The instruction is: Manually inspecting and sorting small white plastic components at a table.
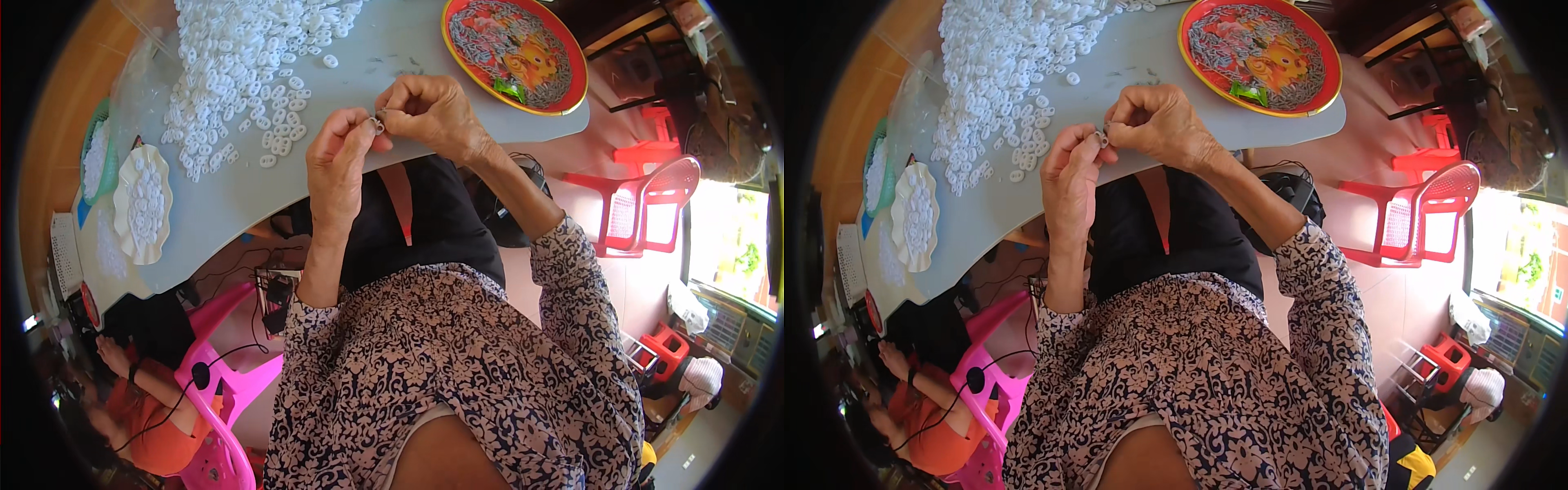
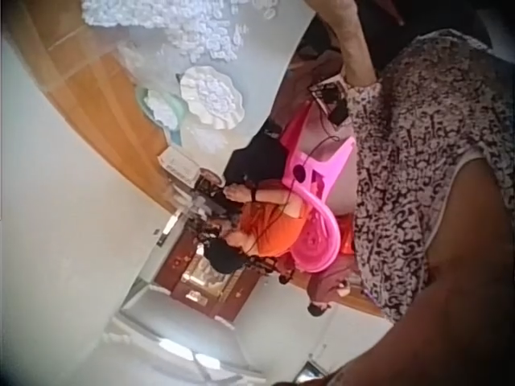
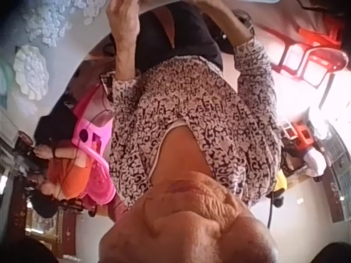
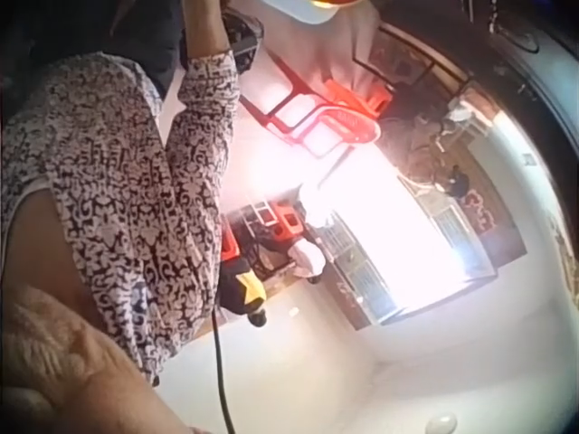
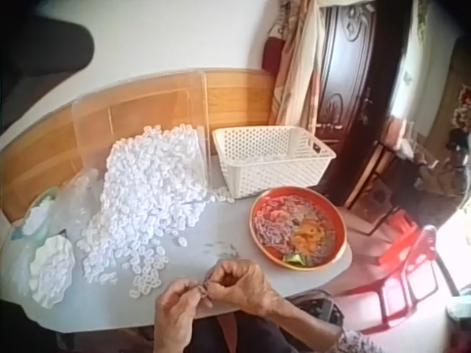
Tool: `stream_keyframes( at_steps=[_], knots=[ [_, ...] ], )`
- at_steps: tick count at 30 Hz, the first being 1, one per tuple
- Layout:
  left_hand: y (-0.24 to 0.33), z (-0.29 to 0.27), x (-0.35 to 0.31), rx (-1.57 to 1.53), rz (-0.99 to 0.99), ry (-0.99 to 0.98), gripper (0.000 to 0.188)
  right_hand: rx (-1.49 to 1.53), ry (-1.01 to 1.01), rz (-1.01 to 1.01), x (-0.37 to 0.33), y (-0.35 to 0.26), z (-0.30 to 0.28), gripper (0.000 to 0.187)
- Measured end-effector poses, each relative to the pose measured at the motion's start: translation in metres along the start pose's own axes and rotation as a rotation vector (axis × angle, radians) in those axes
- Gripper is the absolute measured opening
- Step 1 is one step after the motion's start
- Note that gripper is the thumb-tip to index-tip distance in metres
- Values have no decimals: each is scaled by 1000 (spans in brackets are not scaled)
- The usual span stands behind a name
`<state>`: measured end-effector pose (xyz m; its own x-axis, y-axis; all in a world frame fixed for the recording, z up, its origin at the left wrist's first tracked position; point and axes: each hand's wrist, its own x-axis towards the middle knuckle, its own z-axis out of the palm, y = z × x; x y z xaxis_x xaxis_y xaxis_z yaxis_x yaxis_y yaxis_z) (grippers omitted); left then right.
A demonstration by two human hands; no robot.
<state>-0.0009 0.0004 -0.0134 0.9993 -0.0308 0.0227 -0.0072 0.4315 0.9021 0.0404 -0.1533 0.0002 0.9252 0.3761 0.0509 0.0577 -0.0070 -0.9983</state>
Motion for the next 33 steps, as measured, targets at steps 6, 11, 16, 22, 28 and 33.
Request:
stream_keyframes(
  at_steps=[6, 11, 16, 22, 28, 33],
  knots=[
    [2, 2, 3, -9, -33, -2, 10, 185, 122, 76, -2, -14, 0, 8],
    [3, 6, 4, 22, -1, 2, 12, 175, 44, 44, -1, -5, -7, 12],
    [0, 5, 8, 43, 16, -36, 13, 208, 51, 6, 0, -6, -6, 13],
    [2, 6, 7, 72, 13, -46, 14, 234, 12, 3, 0, -5, -8, 13],
    [3, 8, 6, 104, 27, -39, 14, 282, 59, -29, -2, -3, -3, 16],
    [3, 9, 4, 113, 23, -6, 14, 260, 76, -37, -2, 0, -1, 20]
  ],
)
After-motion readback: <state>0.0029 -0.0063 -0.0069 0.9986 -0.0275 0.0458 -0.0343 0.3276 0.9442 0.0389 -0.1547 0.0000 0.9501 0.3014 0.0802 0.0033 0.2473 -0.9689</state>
